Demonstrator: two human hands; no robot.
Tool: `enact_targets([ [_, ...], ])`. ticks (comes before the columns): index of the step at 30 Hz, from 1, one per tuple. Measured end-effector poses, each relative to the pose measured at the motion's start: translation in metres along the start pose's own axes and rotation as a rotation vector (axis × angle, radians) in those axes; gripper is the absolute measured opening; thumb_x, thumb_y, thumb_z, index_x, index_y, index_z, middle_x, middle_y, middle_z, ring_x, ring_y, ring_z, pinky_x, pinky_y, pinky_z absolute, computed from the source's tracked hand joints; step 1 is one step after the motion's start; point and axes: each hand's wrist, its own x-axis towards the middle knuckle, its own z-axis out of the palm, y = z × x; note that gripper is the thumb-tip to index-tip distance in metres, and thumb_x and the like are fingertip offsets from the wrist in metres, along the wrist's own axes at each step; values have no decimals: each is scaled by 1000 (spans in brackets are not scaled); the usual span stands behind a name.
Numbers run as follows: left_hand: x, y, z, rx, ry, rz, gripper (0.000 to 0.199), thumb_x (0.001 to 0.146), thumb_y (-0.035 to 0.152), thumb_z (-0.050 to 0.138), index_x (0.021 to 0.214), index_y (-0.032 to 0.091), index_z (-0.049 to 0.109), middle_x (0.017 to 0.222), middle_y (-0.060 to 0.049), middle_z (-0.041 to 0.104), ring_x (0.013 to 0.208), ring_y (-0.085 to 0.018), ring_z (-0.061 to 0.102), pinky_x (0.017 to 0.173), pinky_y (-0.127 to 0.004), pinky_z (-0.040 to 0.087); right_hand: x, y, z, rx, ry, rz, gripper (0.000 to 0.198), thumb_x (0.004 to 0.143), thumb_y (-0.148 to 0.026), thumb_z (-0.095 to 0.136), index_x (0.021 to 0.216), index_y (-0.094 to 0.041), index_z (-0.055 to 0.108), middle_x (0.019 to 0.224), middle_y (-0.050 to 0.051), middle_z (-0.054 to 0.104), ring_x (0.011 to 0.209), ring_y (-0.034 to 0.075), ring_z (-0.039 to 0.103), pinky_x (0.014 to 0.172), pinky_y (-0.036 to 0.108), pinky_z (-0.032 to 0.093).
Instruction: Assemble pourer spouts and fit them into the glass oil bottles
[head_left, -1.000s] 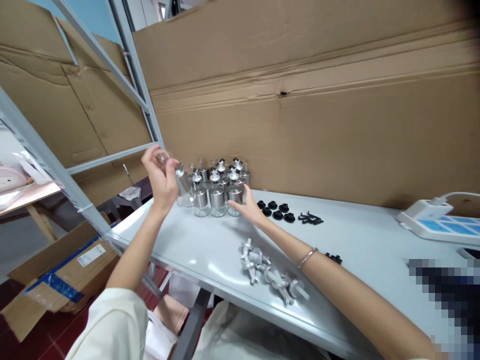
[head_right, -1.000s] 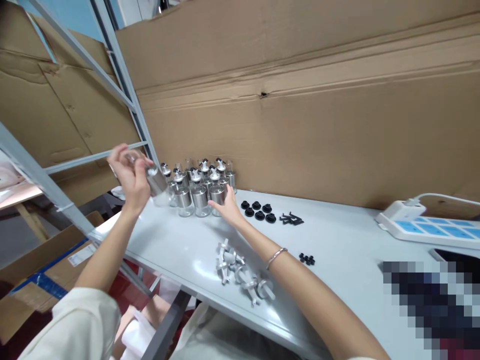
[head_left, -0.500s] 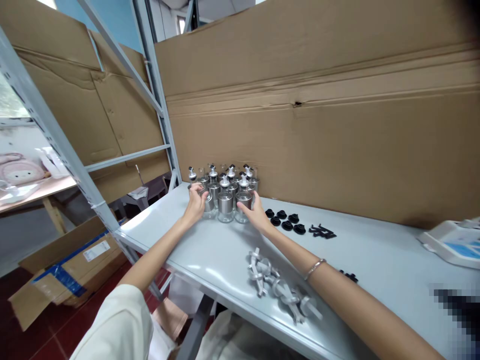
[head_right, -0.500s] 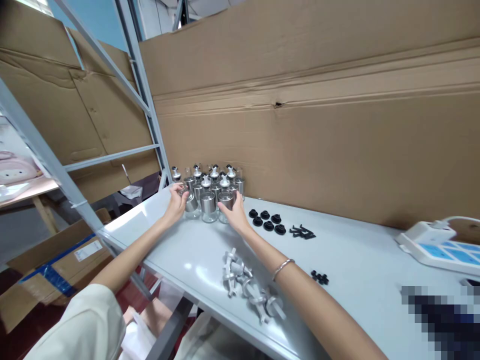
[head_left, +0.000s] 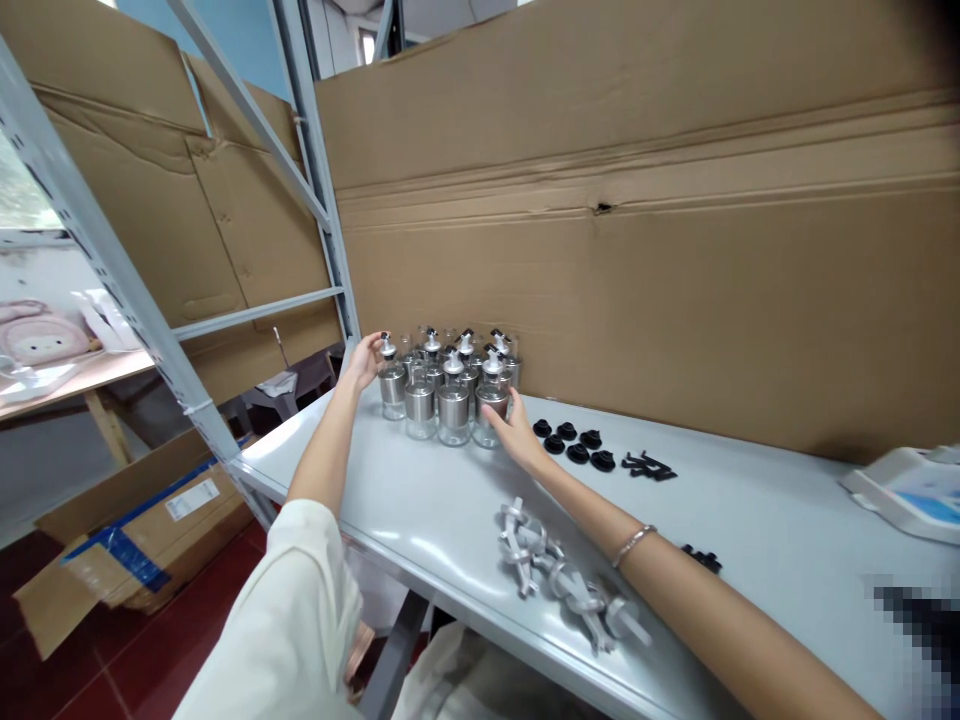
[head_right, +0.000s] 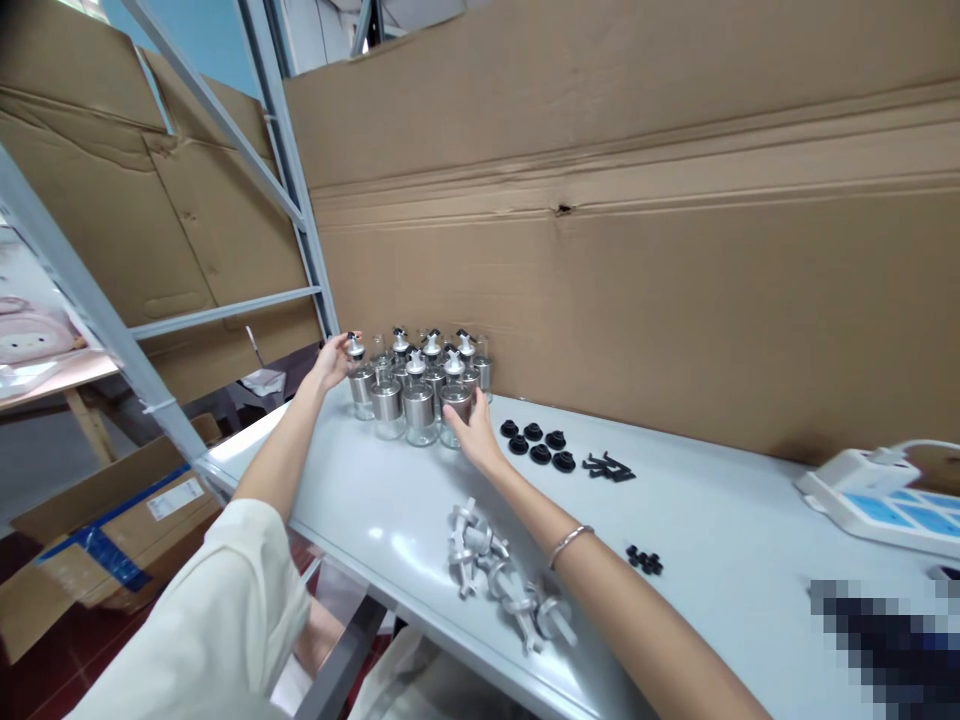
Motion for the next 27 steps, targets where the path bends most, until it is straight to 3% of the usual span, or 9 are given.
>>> enact_targets([
  [3,13,-2,2,-48,-72,-51,31,78,35,61,105,21,56,107,-8,68,80,-15,64,66,-26,51,-1,0,-2,7,5,34,94,79,-67,51,151,-15,20,158,19,27,148,30,24,121,49,16],
  [6,21,-9,11,-33,-105,-96,35,74,30,71,105,21,58,94,-7,71,72,-14,65,64,-26,50,-3,-1,-2,16,1,48,95,79,-66,52,151,-14,19,159,20,25,148,30,24,120,49,16],
  [12,24,-23,22,70,-60,-41,27,86,35,65,98,12,63,90,-5,67,80,-15,64,74,-31,53,-3,-5,-3,21,-24,29,107,69,-63,66,152,-18,15,161,17,21,148,29,23,120,48,18],
  [17,4,-25,-2,155,45,101,27,61,18,73,87,14,67,75,-1,67,85,-19,62,79,-28,47,-2,-2,-4,26,-23,11,99,75,-62,61,152,-21,16,160,16,23,148,28,23,121,49,16],
  [23,-38,-26,-43,268,124,208,22,63,22,66,84,18,64,75,1,61,84,-20,57,86,-30,43,-2,5,-5,38,-14,39,111,67,-64,68,152,-17,14,159,20,23,149,32,21,120,51,16],
  [27,-68,-35,-48,308,173,284,17,70,28,63,85,21,57,82,1,57,87,-20,55,91,-32,41,0,8,-3,50,-8,59,124,59,-63,74,153,-20,6,161,21,17,149,34,20,119,54,16],
])
